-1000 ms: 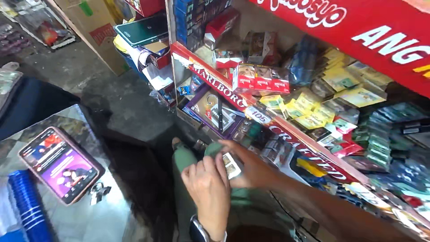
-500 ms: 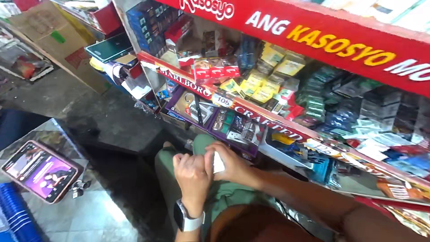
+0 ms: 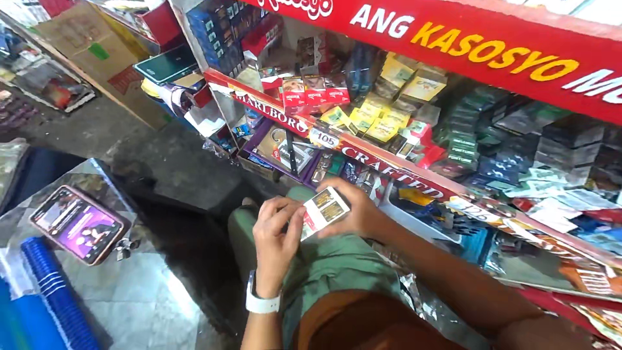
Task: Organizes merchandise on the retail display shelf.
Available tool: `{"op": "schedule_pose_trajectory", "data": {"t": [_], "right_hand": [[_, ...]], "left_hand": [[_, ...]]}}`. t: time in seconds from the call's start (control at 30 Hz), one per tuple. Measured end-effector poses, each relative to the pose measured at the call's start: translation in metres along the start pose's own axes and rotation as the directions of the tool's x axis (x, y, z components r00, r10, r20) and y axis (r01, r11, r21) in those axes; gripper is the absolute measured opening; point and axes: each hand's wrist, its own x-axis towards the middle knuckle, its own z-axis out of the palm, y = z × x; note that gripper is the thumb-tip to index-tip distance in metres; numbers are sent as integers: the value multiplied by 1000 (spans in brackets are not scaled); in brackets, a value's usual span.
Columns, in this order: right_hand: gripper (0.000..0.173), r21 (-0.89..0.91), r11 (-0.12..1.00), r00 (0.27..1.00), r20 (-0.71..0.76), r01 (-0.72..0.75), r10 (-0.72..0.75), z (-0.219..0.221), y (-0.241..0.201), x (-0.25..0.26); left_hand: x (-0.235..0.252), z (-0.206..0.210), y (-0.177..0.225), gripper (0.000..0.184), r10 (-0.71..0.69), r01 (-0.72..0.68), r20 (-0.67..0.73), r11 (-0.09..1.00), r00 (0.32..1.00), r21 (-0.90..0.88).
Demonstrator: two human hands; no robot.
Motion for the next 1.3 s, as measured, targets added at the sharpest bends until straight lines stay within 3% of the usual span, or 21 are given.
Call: {"op": "schedule_pose_trajectory", "data": {"t": [0.13, 0.23, 0.33, 0.47, 0.6, 0.7, 0.83, 1.07, 1.3], "right_hand": [[74, 61, 993, 992, -64, -103, 107, 2, -4, 3], [71, 154, 976, 985, -53, -157, 167, 3, -9, 6], [69, 188, 974, 990, -39, -126, 135, 4, -12, 7], [70, 86, 995, 996, -57, -59, 64, 9, -17, 10], [67, -41, 999, 998, -59, -23, 20, 8, -25, 7], [69, -71, 997, 995, -94, -27, 20, -3, -26, 5], [72, -21, 999, 997, -73, -35, 33, -11, -23, -4], [71, 166, 974, 984, -68, -154, 167, -18, -33, -12], [56, 456, 862, 956, -72, -224, 286, -26, -45, -16]], "left_hand": [[0, 7, 5, 21, 143, -143, -41, 990, 989, 1], [0, 15, 10, 25, 149, -145, -106, 989, 983, 40], [2, 16, 15, 23, 162, -150, -164, 985, 973, 85], [3, 18, 22, 24, 206, -143, -219, 952, 954, 272], [2, 13, 32, 42, 113, -65, -102, 919, 988, 388], [0, -3, 31, 45, 59, -84, 100, 960, 993, 266], [3, -14, 26, 23, 121, -161, 219, 971, 968, 175], [-1, 10, 42, 17, 232, -254, 111, 925, 966, 282], [11, 33, 47, 20, 209, -219, -82, 964, 974, -151]]}}
